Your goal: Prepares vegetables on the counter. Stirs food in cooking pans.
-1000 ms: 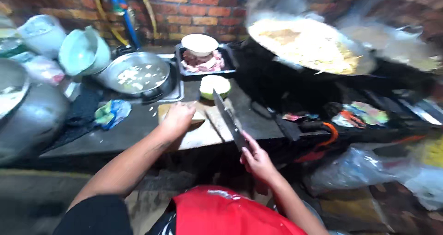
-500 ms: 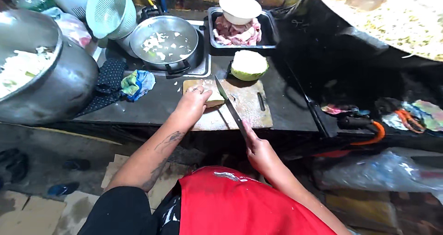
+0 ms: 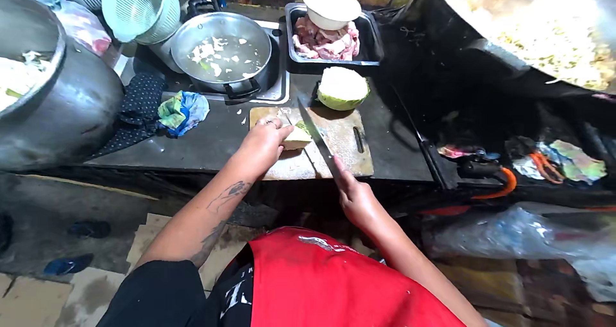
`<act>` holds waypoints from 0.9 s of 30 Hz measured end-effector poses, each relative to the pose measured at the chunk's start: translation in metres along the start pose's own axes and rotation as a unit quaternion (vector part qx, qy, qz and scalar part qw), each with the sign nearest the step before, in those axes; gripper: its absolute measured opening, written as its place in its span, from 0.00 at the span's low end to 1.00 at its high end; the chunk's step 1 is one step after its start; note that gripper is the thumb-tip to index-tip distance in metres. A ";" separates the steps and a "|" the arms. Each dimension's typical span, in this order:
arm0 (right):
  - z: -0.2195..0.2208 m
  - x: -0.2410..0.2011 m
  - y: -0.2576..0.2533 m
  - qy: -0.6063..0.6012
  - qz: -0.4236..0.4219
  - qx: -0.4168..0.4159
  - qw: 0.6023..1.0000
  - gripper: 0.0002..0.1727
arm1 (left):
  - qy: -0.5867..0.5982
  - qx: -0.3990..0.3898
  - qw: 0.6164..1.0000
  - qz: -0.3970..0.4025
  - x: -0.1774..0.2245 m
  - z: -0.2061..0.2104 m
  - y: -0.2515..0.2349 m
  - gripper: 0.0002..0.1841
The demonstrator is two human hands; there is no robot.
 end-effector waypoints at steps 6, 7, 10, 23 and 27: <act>-0.003 -0.010 0.032 0.017 -0.029 -0.008 0.999 0.36 | 0.022 0.042 0.999 0.006 -0.001 0.001 0.003 0.24; 0.000 -0.012 0.028 0.021 -0.029 -0.011 0.999 0.35 | 0.023 0.048 0.999 0.008 -0.002 0.001 0.004 0.23; 0.017 -0.013 0.010 0.030 -0.011 -0.055 0.998 0.37 | 0.026 0.052 0.998 0.022 -0.004 0.003 0.004 0.21; 0.006 -0.011 -0.004 0.007 -0.001 -0.054 0.999 0.37 | 0.060 0.091 0.994 0.032 -0.004 -0.003 0.015 0.25; -0.020 -0.020 0.036 0.007 -0.065 0.027 0.997 0.34 | 0.088 0.124 0.988 0.000 -0.006 0.002 0.022 0.20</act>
Point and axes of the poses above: each hand's wrist, its own y-axis away from the middle knuckle, its own z-axis out of the palm, x = y × z, the point moved 7 cm from there along -y, towards the middle knuckle, and after that the axes turned 12 degrees about z, right-handed, at the moved point
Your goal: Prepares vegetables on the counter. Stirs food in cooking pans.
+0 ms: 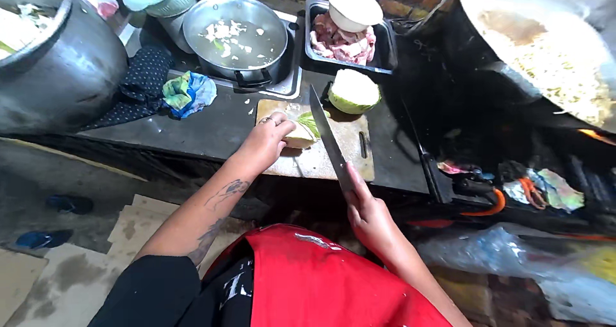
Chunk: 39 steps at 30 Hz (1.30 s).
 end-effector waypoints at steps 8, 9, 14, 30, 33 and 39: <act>0.030 -0.008 -0.017 0.045 0.010 -0.051 0.998 0.35 | 0.006 -0.001 1.000 0.019 -0.003 0.005 0.002 0.20; 0.037 -0.007 -0.025 0.051 0.022 -0.078 0.995 0.35 | 0.008 -0.007 1.000 0.024 -0.004 0.005 0.002 0.20; 0.069 -0.002 -0.052 0.063 0.046 -0.121 0.990 0.36 | 0.017 0.015 0.999 0.045 -0.007 0.004 0.003 0.19; 0.019 -0.024 -0.019 0.064 -0.059 0.002 0.996 0.32 | 0.068 0.094 0.993 0.027 -0.016 0.002 0.014 0.17; 0.036 -0.024 -0.029 0.079 -0.035 -0.025 0.996 0.33 | 0.071 0.083 0.993 0.034 -0.017 0.006 0.015 0.18; 0.067 -0.021 -0.052 0.109 0.007 -0.056 0.992 0.36 | 0.067 0.109 0.991 0.049 -0.016 0.005 0.016 0.17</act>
Point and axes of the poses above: each hand's wrist, its own y-axis away from the middle knuckle, its own z-axis out of the palm, x = y × z, the point moved 7 cm from there along -y, towards the middle knuckle, and after that the axes turned 12 degrees about z, right-handed, at the moved point
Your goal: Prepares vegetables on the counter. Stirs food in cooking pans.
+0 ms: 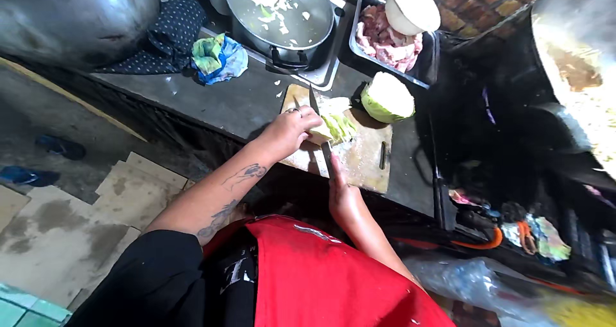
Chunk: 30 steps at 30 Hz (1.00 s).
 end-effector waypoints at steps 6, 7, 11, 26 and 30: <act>0.015 0.002 -0.009 -0.017 0.020 -0.036 0.999 0.37 | 0.002 0.010 1.000 -0.008 0.000 0.001 0.003 0.18; 0.013 0.002 -0.010 -0.023 0.016 -0.039 0.999 0.37 | 0.003 0.021 1.000 -0.009 -0.001 0.001 0.004 0.17; -0.012 0.008 -0.004 -0.035 -0.003 -0.035 0.999 0.36 | 0.026 0.077 0.996 -0.022 -0.005 0.004 0.014 0.16; -0.024 -0.006 0.023 -0.004 -0.023 0.028 0.999 0.34 | 0.047 0.106 0.993 -0.032 -0.012 0.006 0.016 0.12; -0.014 -0.008 0.001 -0.013 -0.042 -0.007 0.999 0.36 | 0.046 0.113 0.992 -0.027 -0.013 0.004 0.016 0.13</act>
Point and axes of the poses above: each hand's wrist, its own y-axis away from the middle knuckle, its own z-axis out of the palm, x = y × z, the point moved 7 cm from there along -y, towards the middle knuckle, and after that the axes turned 12 degrees about z, right-handed, at the moved point
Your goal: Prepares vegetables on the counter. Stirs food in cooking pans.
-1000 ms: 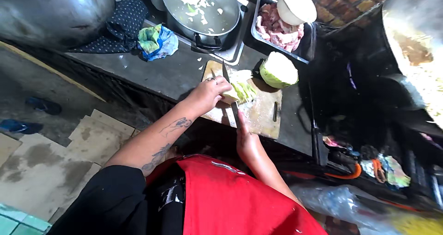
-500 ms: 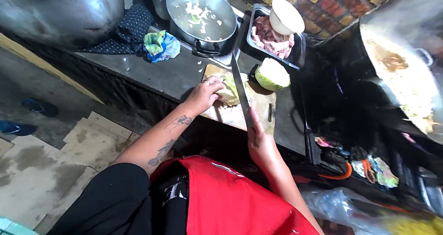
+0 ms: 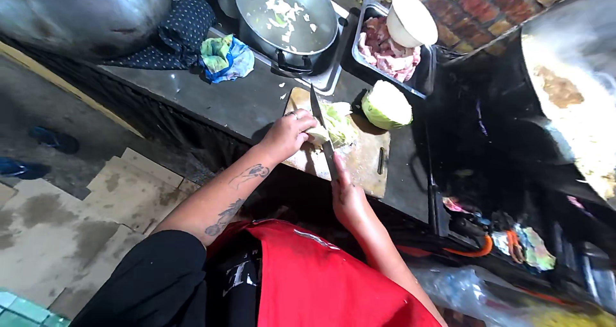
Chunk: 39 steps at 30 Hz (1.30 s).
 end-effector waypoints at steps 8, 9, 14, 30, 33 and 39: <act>0.026 0.006 -0.020 0.000 0.044 -0.054 0.998 0.37 | 0.000 0.034 0.999 -0.007 -0.003 0.001 0.007 0.13; 0.019 0.008 -0.018 0.000 0.046 -0.063 0.997 0.37 | 0.002 0.039 0.999 -0.004 -0.003 0.002 0.009 0.12; -0.039 -0.003 0.018 0.000 -0.014 0.061 0.998 0.34 | 0.018 0.057 0.998 -0.012 -0.005 0.000 0.009 0.11; -0.008 -0.008 0.008 0.010 -0.010 0.019 1.000 0.36 | 0.011 0.050 0.999 -0.020 -0.006 0.001 0.008 0.09; 0.004 -0.005 -0.001 0.002 -0.010 -0.010 1.000 0.36 | 0.014 0.053 0.998 -0.010 -0.006 0.001 0.009 0.10; 0.016 -0.003 -0.010 0.002 -0.002 -0.038 0.999 0.37 | 0.016 0.049 0.999 -0.010 -0.008 0.001 0.007 0.10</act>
Point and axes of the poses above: each hand's wrist, its own y-axis away from the middle knuckle, its own z-axis out of the palm, x = y × z, the point moved 7 cm from there along -y, towards the middle knuckle, and after that the axes turned 12 degrees about z, right-handed, at the moved point
